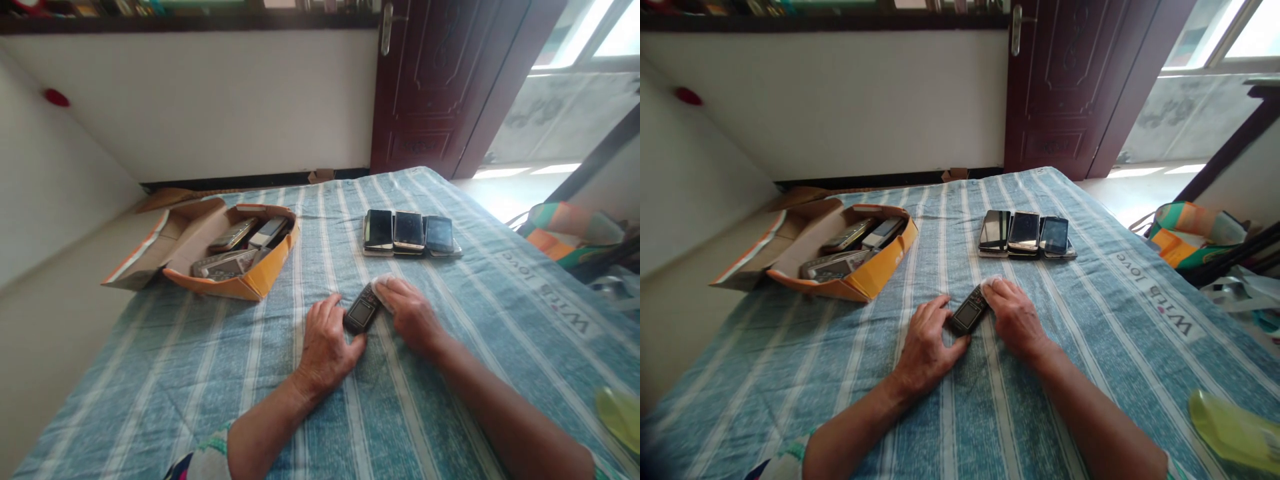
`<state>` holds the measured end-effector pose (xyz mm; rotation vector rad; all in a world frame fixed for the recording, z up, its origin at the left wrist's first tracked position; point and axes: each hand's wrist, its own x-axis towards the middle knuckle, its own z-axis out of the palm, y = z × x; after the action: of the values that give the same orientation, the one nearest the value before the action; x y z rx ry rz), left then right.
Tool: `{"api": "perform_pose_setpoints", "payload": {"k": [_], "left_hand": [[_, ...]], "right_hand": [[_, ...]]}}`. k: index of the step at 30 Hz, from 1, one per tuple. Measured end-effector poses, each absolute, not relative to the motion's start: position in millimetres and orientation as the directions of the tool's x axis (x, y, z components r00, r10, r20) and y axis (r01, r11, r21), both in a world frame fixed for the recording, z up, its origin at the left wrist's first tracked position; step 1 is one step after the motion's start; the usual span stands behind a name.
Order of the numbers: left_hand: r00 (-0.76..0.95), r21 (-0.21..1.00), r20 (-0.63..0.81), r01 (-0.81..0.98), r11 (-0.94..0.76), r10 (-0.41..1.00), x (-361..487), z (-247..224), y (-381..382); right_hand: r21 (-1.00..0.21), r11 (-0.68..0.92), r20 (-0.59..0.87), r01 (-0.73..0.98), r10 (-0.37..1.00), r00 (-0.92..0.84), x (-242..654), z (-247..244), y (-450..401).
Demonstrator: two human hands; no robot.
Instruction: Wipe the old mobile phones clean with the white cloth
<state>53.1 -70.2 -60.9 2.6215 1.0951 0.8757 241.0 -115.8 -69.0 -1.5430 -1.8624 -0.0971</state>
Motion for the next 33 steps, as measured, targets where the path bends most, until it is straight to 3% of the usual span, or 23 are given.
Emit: {"api": "perform_pose_setpoints", "payload": {"k": [3,6,10,18,22,33], "left_hand": [[0.555,0.355,0.461,0.600,-0.717,0.693,52.8,-62.6,-70.3],[0.548,0.350,0.464,0.608,-0.712,0.696,52.8,-62.8,-70.8],[0.558,0.356,0.453,0.602,-0.715,0.695,53.0,-60.8,-71.0],[0.570,0.343,0.457,0.596,-0.726,0.683,52.5,-60.3,-69.3],[0.573,0.319,0.473,0.597,-0.736,0.670,52.0,-61.8,-68.4],[0.585,0.283,0.513,0.575,-0.768,0.628,51.8,-66.9,-67.1]], "right_hand": [[-0.348,0.394,0.586,0.851,0.800,-0.132,227.6,-69.8,-122.6],[-0.252,0.455,0.520,0.854,0.808,-0.277,215.3,-69.2,-126.9],[-0.205,0.355,0.452,0.912,0.861,-0.234,222.6,-69.6,-122.8],[-0.454,0.199,0.576,0.869,0.809,0.115,251.8,-77.2,-115.3],[-0.519,0.166,0.520,0.839,0.840,0.156,247.3,-74.2,-118.1],[-0.199,0.071,0.481,0.978,0.876,0.034,223.2,-72.3,-123.2]]}}
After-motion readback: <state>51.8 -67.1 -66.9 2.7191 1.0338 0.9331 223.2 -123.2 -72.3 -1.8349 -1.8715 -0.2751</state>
